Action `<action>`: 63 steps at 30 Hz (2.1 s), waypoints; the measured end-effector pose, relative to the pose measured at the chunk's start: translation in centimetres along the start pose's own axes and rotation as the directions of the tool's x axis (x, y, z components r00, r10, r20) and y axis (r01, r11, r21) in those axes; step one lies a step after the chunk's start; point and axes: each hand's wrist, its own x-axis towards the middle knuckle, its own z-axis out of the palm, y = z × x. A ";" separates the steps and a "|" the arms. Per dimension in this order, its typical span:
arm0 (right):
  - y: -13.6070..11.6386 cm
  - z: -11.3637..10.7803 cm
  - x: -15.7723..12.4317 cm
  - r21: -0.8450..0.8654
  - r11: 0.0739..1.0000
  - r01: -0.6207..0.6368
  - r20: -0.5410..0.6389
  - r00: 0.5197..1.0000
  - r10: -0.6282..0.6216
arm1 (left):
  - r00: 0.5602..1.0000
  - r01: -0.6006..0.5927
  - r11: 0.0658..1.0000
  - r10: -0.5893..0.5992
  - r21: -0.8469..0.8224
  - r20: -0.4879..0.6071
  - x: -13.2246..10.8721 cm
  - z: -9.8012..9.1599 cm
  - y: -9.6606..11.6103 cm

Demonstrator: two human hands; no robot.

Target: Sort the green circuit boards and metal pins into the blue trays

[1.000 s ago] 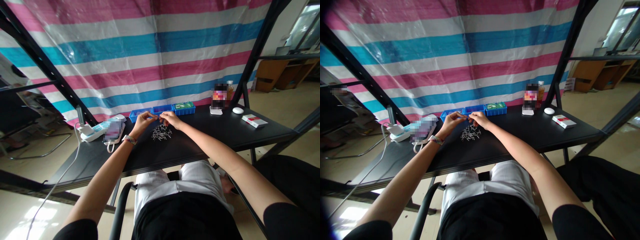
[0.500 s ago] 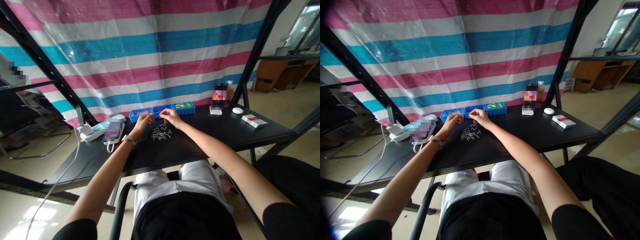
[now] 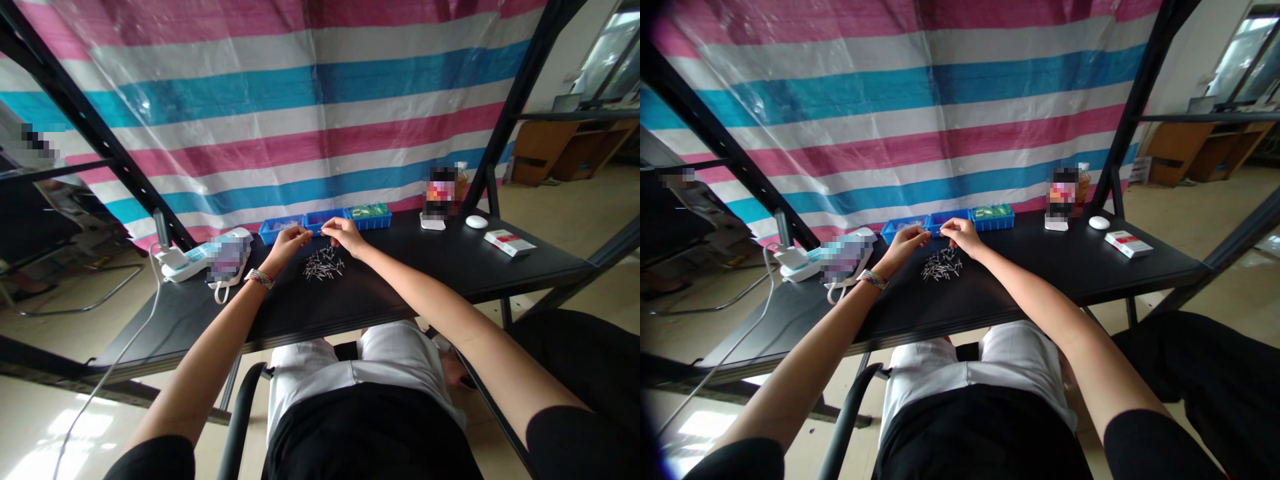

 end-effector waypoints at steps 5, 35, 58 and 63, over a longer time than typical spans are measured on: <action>-0.1 -0.1 0.0 0.004 1.000 -0.007 -0.026 1.000 0.007 | 0.998 -0.050 0.999 0.050 0.017 -0.037 -0.1 0.0 -0.1; 1.4 -6.0 3.6 -0.534 0.833 0.146 -0.284 0.897 -0.339 | 0.966 -0.221 0.809 0.102 0.544 0.239 0.1 -0.7 -2.5; 1.0 -2.9 0.9 -0.521 0.823 0.227 -0.065 0.950 -0.304 | 0.983 -0.126 0.874 0.046 0.469 0.179 0.6 -0.6 -3.0; 1.2 -2.7 0.8 -0.522 0.817 0.245 -0.035 0.951 -0.307 | 0.985 -0.128 0.865 0.052 0.486 0.166 0.5 -0.4 -2.7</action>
